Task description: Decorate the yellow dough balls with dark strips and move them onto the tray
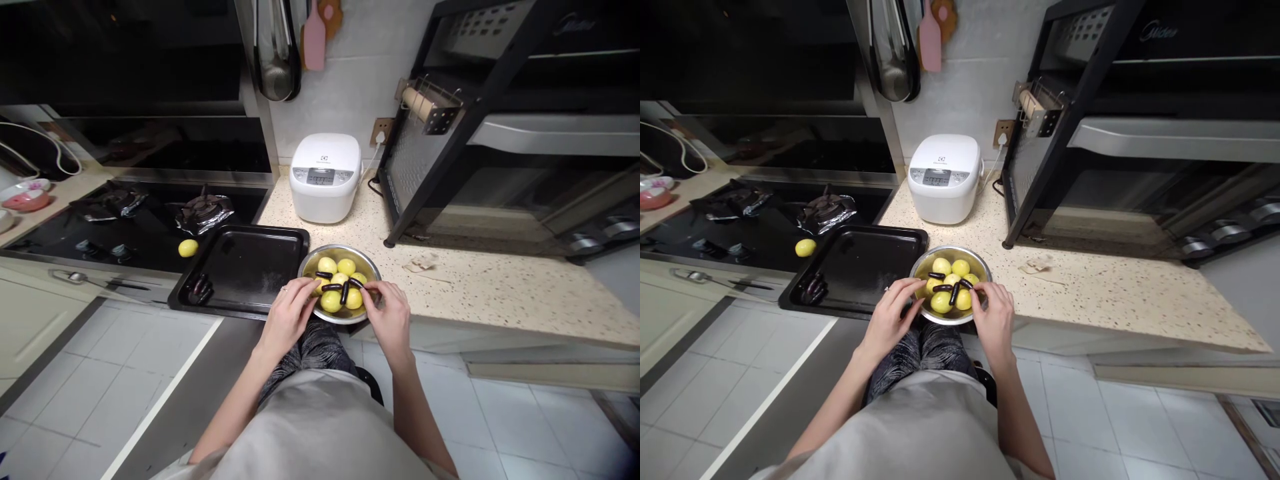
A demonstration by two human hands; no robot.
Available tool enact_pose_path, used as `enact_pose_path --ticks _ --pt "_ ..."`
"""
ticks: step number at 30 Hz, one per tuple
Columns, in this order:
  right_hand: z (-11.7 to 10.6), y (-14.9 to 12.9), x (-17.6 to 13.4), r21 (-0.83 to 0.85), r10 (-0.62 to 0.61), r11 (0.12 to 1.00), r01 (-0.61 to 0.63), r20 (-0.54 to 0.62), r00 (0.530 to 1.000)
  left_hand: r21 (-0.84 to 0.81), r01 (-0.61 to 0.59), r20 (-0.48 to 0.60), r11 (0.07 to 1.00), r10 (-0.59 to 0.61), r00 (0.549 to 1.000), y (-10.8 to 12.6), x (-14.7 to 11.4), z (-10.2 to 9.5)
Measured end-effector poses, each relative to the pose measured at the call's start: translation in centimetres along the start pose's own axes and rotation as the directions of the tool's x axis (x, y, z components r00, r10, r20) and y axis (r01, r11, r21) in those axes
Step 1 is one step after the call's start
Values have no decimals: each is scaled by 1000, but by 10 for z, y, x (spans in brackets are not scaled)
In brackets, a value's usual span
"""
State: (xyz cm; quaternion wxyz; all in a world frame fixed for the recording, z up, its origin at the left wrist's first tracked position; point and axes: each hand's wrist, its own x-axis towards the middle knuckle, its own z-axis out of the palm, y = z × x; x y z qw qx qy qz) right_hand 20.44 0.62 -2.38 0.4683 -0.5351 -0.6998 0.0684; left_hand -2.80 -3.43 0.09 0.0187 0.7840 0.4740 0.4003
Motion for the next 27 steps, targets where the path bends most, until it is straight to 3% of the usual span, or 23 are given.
enact_pose_path --ticks 8,13,17,23,27 --pt "-4 6 1 -5 -41 999 41 59 997 96 57 2 994 -57 998 -12 -1 -11" --pt "-6 8 4 3 -109 994 109 -3 994 264 265 -87 927 -251 964 -46 -4 -35" --pt "-7 5 5 -5 -155 988 155 -43 987 385 500 -218 776 -450 866 -81 -19 -60" --pt "-7 0 5 9 -159 987 159 -39 987 502 745 -397 440 -647 650 -114 -40 -83" --pt "-6 0 5 26 -156 987 156 -25 987 503 783 -443 365 -669 597 -126 -47 -88"
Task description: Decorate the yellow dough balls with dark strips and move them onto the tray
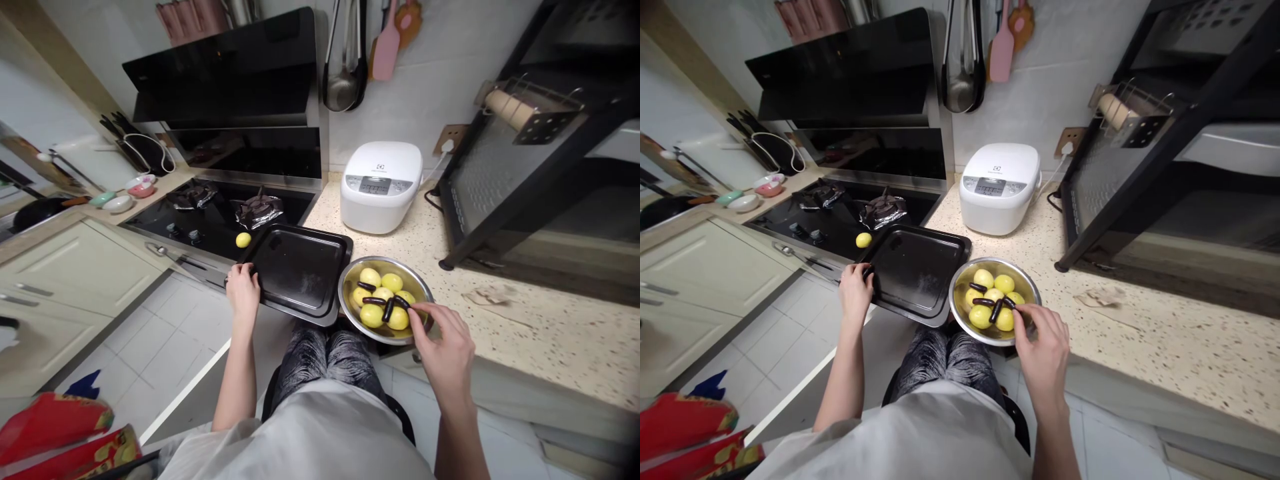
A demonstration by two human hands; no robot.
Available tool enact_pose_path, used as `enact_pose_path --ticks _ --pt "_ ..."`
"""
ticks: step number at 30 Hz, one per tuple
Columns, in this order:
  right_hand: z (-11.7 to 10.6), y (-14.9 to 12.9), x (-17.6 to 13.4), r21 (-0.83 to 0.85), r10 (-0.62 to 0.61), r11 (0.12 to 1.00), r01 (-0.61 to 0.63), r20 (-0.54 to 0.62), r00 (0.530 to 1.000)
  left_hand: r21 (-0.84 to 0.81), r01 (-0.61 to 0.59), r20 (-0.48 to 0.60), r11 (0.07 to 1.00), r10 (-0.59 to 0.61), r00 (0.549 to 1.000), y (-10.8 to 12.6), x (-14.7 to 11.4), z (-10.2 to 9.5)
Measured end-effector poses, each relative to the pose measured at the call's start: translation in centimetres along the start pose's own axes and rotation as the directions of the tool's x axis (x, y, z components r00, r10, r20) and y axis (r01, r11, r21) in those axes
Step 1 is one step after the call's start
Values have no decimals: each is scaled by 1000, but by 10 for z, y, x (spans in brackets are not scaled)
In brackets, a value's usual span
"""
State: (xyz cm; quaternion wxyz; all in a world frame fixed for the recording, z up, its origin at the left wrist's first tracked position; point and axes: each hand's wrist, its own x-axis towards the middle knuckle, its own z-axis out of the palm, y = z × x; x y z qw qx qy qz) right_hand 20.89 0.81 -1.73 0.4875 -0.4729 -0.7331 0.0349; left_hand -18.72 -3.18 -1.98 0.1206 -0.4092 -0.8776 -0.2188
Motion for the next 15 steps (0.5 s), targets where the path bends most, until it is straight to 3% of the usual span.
enact_pose_path --ticks 9,15 --pt "0 0 1 3 -17 1000 17 5 1000 -3 61 -14 998 -61 998 -9 13 4" --pt "2 -2 0 16 5 1000 -6 17 1000 -48 37 -57 998 -40 998 -12 13 3"
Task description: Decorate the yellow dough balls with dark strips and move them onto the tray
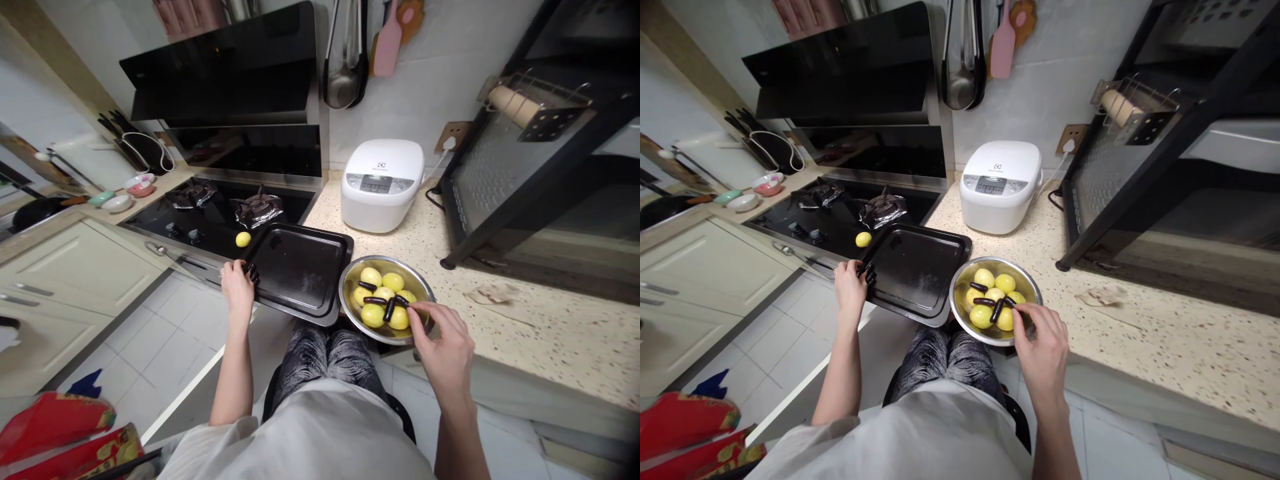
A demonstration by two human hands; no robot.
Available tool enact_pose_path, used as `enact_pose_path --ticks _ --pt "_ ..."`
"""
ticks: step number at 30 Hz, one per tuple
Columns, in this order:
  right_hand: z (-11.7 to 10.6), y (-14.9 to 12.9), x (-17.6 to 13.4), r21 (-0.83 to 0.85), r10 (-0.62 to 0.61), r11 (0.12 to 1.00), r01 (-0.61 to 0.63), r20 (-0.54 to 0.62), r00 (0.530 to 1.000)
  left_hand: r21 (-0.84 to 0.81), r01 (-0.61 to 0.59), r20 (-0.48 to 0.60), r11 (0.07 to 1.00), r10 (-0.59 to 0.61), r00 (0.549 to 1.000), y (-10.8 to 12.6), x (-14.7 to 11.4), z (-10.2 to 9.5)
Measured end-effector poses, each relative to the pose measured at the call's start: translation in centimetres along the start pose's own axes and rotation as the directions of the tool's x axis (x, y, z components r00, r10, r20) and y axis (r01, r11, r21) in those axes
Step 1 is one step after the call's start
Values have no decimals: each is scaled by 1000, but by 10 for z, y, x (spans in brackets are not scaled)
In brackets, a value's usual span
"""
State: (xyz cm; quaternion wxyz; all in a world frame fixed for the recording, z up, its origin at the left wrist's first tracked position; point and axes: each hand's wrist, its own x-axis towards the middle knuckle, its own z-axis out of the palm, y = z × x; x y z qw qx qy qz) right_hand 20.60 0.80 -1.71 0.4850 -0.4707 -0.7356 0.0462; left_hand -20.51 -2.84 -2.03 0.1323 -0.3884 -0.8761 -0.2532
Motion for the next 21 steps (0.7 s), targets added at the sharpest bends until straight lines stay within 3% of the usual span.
enact_pose_path --ticks 7,10,12,16,19,21 --pt "-2 -8 0 33 56 998 -56 -2 998 -52 -67 17 996 67 998 2 -2 -8" --pt "-3 -14 0 31 79 996 -79 -5 997 -112 -130 2 985 131 991 19 -8 -19" --pt "-2 -19 1 40 81 996 -80 -8 997 -227 -247 -18 942 250 968 40 -20 -26" --pt "2 -29 0 122 54 991 -57 33 998 -545 -499 -44 674 571 820 94 -63 -34" --pt "5 -35 -2 208 23 977 -49 126 992 -640 -571 -64 515 705 707 126 -98 -32" --pt "6 -38 -3 253 1 966 -47 179 984 -664 -603 -95 443 750 654 139 -116 -31"
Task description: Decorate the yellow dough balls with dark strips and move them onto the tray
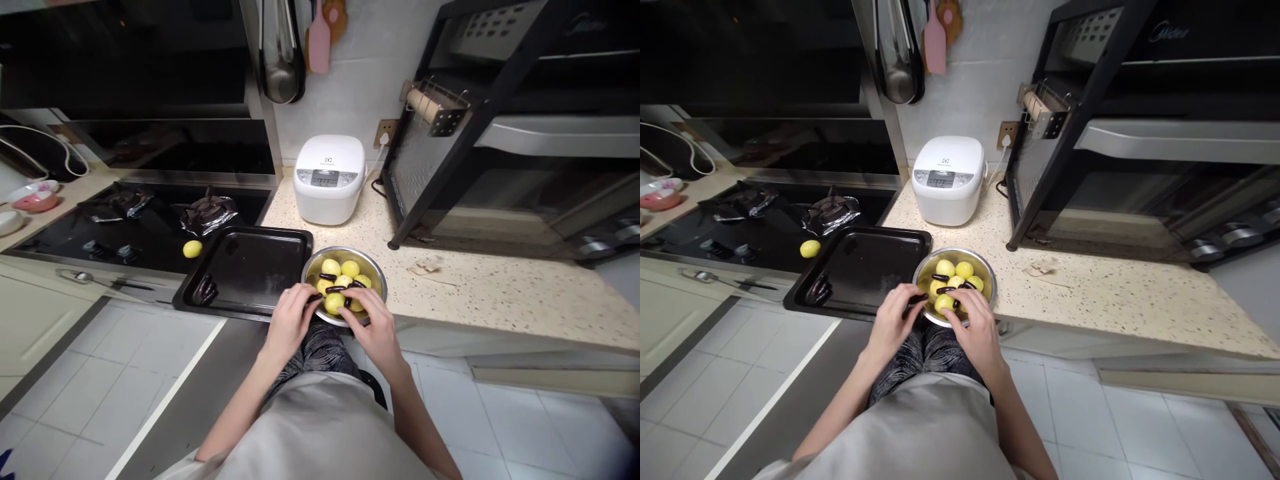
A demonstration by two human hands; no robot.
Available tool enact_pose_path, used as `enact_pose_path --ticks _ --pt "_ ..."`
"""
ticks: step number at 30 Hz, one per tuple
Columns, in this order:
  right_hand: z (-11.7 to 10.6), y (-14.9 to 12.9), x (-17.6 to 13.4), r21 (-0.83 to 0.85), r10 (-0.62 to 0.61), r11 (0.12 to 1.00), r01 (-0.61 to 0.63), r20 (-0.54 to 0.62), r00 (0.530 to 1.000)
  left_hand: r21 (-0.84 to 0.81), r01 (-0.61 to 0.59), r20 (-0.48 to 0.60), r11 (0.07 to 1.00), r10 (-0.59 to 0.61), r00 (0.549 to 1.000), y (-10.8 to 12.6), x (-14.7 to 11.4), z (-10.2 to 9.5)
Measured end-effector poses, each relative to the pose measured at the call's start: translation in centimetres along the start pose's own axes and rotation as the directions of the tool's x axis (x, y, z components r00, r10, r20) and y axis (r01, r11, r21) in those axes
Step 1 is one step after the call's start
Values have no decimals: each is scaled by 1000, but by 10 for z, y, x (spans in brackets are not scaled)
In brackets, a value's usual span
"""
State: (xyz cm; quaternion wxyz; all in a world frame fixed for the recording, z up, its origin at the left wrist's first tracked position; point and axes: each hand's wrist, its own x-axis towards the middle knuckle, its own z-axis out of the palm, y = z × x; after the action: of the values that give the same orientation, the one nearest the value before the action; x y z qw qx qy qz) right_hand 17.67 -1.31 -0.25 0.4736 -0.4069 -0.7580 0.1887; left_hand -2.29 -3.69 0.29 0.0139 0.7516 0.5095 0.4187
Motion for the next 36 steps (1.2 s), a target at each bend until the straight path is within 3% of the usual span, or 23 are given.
enact_pose_path --ticks 5,10,13,16,19,29,36 --pt "3 -2 -1 90 -27 996 22 60 998 -36 -98 -18 995 98 995 17 -5 17" --pt "-3 4 4 116 23 993 -34 94 995 -97 -75 -30 992 73 997 18 -6 18" --pt "-10 18 13 91 126 988 -125 4 992 -101 -41 -41 994 37 998 16 -6 15" --pt "-14 36 25 40 247 969 -243 -145 958 -91 -20 -35 996 17 999 14 -6 10" --pt "-15 51 33 -82 264 956 -283 -192 945 -91 -22 -27 996 19 999 13 -7 7" --pt "-16 57 37 -410 140 897 -167 -97 985 -43 -23 -7 999 23 1000 6 -5 1" --pt "-14 59 45 -376 98 923 -79 30 995 -30 -6 4 1000 6 1000 3 -5 -3"
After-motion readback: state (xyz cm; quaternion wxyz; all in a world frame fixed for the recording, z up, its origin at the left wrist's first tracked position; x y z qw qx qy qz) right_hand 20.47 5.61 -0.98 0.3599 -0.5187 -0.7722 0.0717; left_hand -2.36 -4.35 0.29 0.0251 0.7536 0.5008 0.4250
